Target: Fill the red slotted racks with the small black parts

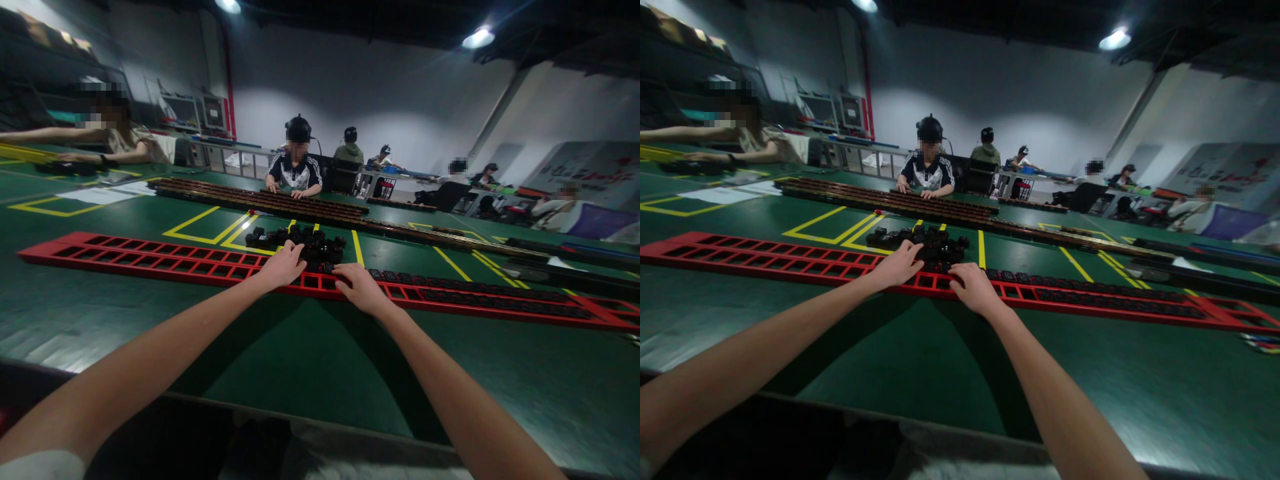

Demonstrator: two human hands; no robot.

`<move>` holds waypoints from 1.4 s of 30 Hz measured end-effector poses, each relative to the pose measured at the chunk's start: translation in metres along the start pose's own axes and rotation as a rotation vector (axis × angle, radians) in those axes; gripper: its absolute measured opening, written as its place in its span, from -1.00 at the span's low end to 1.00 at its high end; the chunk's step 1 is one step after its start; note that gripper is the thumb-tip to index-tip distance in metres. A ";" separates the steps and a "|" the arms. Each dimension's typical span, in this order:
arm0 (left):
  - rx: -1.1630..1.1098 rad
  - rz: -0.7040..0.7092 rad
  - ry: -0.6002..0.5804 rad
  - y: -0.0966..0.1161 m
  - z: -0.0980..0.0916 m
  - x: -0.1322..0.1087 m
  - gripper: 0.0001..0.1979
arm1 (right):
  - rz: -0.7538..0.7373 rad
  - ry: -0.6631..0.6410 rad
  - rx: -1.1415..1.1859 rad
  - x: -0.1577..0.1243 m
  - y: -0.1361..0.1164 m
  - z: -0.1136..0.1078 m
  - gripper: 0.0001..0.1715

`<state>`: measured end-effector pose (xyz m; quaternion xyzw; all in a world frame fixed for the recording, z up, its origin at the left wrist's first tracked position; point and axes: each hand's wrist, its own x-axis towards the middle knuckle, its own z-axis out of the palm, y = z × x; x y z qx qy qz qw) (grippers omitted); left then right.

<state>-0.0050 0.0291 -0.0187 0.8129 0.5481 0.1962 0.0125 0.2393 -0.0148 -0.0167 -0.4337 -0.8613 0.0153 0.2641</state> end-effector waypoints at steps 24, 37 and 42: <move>-0.041 0.125 -0.027 -0.006 0.004 0.002 -0.63 | 0.012 0.004 -0.020 0.000 -0.001 0.000 -0.69; 0.122 -0.154 -0.055 0.002 -0.003 -0.004 -0.48 | 0.014 0.000 0.003 0.001 -0.002 0.000 -0.67; 0.132 -0.132 -0.039 0.001 -0.002 -0.003 -0.51 | -0.003 -0.008 -0.011 0.002 -0.001 0.000 -0.68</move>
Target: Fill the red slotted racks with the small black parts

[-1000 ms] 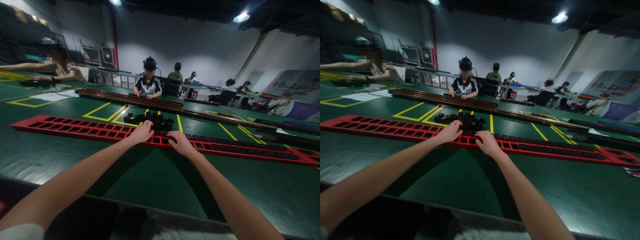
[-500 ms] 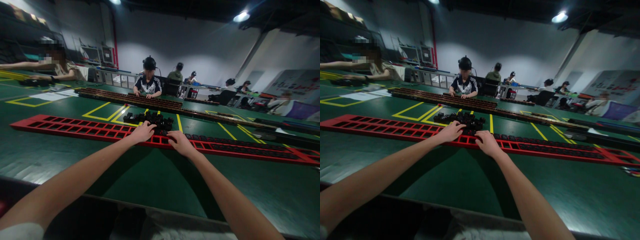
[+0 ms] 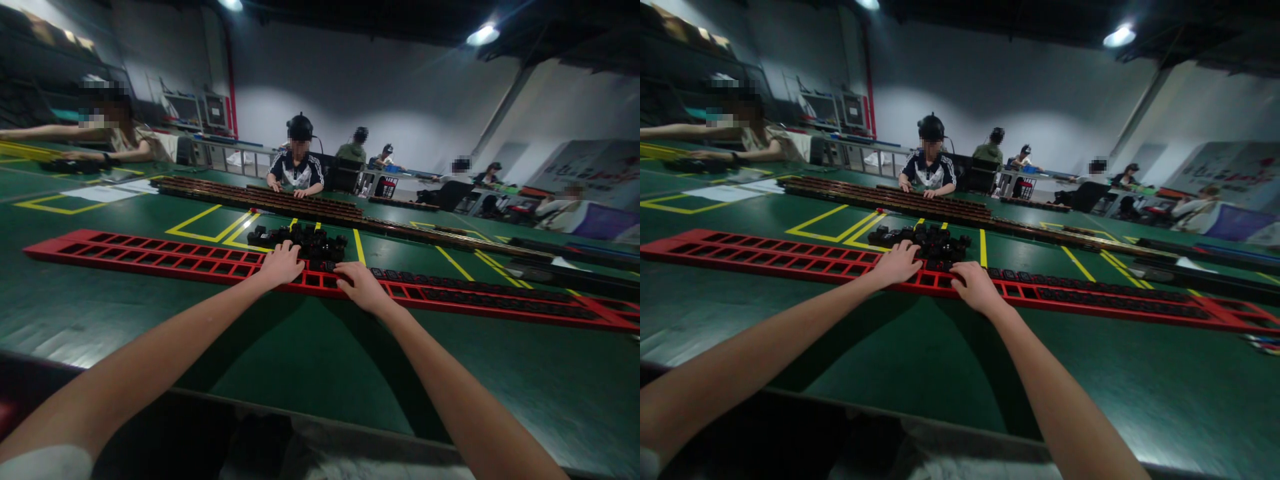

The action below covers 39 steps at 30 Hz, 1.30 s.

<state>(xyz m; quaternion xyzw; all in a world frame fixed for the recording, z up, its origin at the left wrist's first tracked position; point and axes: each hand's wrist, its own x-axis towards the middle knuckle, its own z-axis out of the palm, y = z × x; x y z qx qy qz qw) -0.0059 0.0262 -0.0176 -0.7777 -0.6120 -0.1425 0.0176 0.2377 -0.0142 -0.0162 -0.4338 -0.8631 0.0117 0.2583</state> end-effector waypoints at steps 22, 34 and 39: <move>-0.135 0.259 0.176 0.001 0.001 0.004 -0.62 | -0.005 0.017 -0.002 -0.001 0.001 -0.001 -0.69; -0.063 0.375 0.143 0.006 -0.005 -0.002 -0.52 | -0.018 0.019 0.007 -0.001 0.004 0.001 -0.68; -0.065 0.378 0.140 0.006 -0.006 -0.002 -0.51 | -0.012 0.021 0.005 -0.002 0.005 0.002 -0.68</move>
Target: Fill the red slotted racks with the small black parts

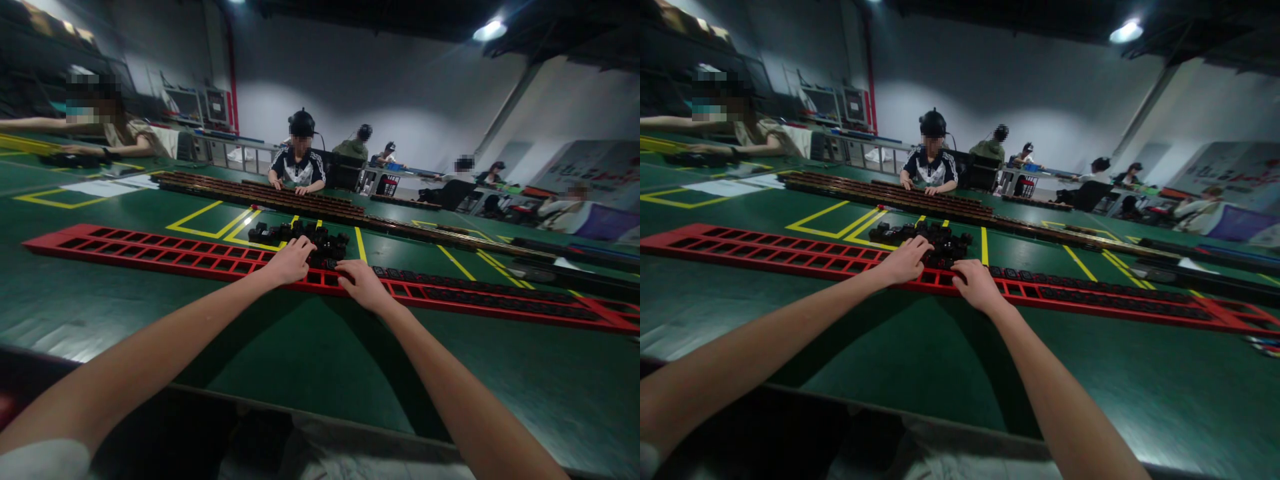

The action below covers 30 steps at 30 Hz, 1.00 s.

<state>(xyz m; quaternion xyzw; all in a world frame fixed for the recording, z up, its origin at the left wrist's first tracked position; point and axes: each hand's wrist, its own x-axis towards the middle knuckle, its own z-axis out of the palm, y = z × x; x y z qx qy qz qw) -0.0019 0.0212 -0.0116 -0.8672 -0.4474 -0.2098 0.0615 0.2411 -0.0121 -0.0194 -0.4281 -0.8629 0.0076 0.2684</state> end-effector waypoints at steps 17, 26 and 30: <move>-0.062 0.008 0.012 0.002 -0.004 -0.001 -0.61 | -0.001 -0.011 -0.001 0.000 -0.001 0.000 -0.68; -0.090 -0.029 -0.066 -0.003 0.004 0.001 -0.59 | 0.005 -0.002 0.000 0.000 0.000 0.001 -0.67; -0.147 -0.038 -0.094 -0.005 0.007 0.001 -0.56 | 0.011 -0.002 -0.007 0.000 -0.001 0.000 -0.67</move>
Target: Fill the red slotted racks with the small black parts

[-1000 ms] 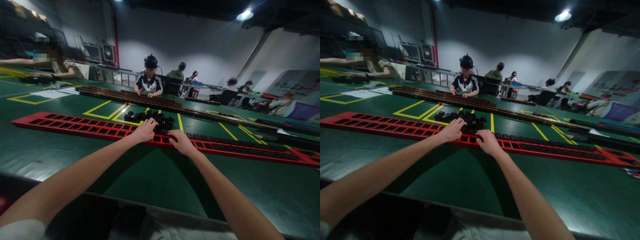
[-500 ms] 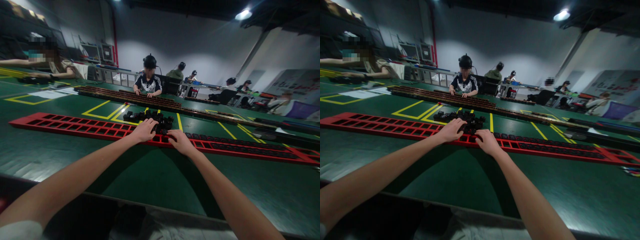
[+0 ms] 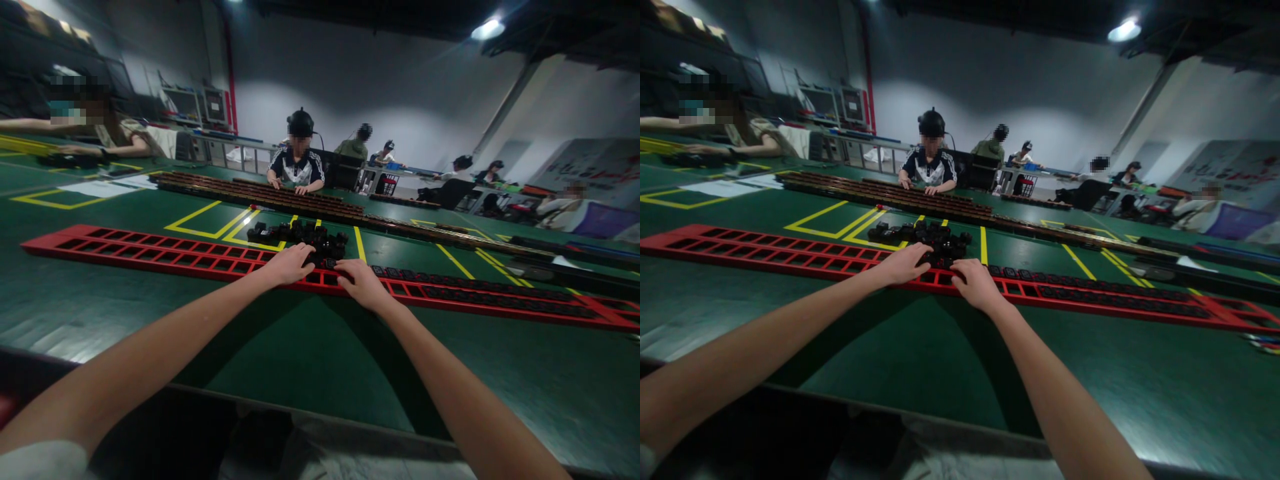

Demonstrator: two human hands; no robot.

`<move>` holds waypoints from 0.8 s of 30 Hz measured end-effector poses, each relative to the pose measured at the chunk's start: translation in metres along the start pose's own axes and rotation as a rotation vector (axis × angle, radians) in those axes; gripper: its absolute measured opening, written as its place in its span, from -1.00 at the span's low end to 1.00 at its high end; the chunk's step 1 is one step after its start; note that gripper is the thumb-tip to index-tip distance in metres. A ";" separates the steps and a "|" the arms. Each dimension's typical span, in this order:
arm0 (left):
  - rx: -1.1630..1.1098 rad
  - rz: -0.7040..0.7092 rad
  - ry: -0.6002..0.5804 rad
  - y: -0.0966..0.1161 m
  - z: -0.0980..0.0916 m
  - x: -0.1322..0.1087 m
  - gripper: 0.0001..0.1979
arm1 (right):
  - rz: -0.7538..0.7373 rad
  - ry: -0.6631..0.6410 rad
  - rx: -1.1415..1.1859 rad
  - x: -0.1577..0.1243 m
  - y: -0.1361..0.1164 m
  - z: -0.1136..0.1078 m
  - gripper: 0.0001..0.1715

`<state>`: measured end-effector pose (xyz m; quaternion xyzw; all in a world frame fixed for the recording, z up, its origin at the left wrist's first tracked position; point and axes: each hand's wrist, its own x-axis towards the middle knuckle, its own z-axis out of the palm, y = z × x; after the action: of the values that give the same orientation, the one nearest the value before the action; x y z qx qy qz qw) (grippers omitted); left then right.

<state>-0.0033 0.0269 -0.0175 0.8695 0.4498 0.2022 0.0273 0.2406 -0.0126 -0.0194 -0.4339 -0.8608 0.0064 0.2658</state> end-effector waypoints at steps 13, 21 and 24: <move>0.011 -0.012 -0.020 -0.001 -0.002 -0.001 -0.53 | -0.002 -0.008 0.007 0.000 -0.005 -0.003 -0.67; 0.072 -0.024 -0.069 0.000 -0.007 -0.001 -0.52 | -0.012 -0.003 0.004 0.001 -0.003 -0.002 -0.67; 0.081 -0.029 -0.086 0.000 -0.008 -0.001 -0.50 | -0.002 0.003 0.002 0.000 -0.003 -0.002 -0.68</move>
<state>-0.0064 0.0251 -0.0106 0.8712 0.4684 0.1461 0.0143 0.2391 -0.0147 -0.0165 -0.4330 -0.8608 0.0061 0.2675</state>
